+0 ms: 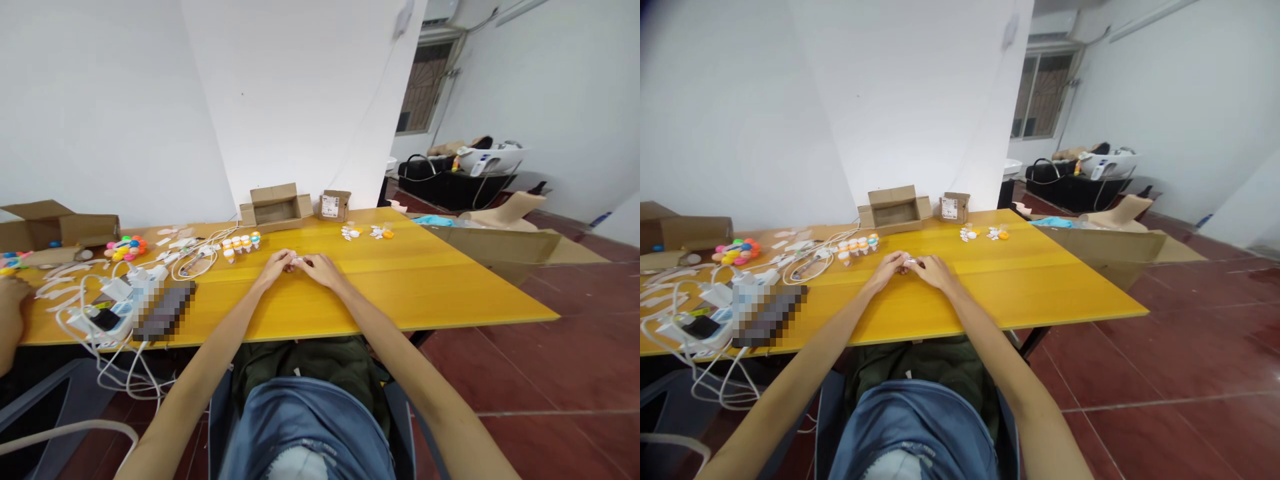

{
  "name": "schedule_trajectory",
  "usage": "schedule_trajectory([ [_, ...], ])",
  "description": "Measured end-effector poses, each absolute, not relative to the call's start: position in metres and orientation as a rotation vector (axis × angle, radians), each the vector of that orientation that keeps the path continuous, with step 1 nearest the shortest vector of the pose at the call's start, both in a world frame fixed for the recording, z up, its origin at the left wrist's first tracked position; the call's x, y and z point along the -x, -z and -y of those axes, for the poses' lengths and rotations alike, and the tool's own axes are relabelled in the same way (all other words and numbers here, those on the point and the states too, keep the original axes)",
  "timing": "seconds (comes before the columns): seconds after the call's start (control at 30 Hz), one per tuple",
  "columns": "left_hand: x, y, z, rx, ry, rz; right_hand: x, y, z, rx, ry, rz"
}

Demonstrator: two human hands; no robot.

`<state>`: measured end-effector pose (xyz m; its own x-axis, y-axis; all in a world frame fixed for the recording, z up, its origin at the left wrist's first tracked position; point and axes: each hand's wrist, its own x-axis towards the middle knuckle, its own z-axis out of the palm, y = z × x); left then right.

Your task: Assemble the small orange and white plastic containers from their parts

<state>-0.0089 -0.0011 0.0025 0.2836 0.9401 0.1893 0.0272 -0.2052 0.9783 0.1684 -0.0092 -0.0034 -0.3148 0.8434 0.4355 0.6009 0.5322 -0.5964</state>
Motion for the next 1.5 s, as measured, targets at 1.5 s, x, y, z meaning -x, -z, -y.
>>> schedule_trajectory([
  [1.5,0.0074,-0.0036,0.0009,-1.535,-1.099,-0.939,-0.1656,0.003,0.01,1.104,-0.516,1.963],
])
